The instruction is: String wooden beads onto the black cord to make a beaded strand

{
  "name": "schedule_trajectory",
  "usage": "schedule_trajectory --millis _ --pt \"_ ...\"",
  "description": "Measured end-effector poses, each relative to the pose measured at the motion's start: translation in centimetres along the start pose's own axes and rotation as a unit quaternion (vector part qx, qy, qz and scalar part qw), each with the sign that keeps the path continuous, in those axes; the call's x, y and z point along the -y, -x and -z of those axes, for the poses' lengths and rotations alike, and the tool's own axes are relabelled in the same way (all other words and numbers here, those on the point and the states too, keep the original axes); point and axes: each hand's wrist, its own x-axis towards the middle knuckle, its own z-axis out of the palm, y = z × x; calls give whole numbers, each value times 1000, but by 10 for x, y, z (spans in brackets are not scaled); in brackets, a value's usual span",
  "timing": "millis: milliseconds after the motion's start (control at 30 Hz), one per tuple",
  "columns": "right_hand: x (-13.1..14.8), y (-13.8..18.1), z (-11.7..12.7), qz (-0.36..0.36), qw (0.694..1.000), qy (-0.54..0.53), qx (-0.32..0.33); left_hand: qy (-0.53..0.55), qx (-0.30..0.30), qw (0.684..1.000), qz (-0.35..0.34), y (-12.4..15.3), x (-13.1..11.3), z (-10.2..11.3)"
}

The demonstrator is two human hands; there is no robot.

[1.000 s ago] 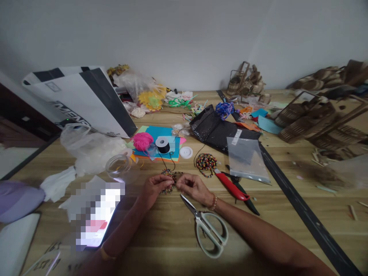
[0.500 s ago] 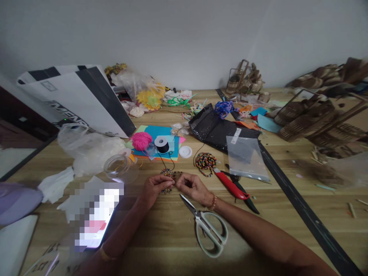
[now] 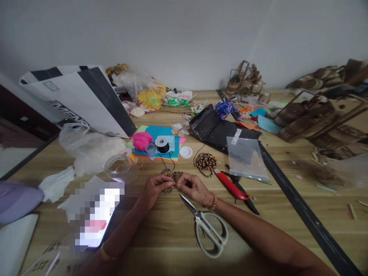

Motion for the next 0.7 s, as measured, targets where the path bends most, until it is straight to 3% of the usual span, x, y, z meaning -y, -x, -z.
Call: schedule_trajectory --millis 700 --pt "1 1 0 -1 1000 -4 -5 39 -1 999 2 -1 1 0"
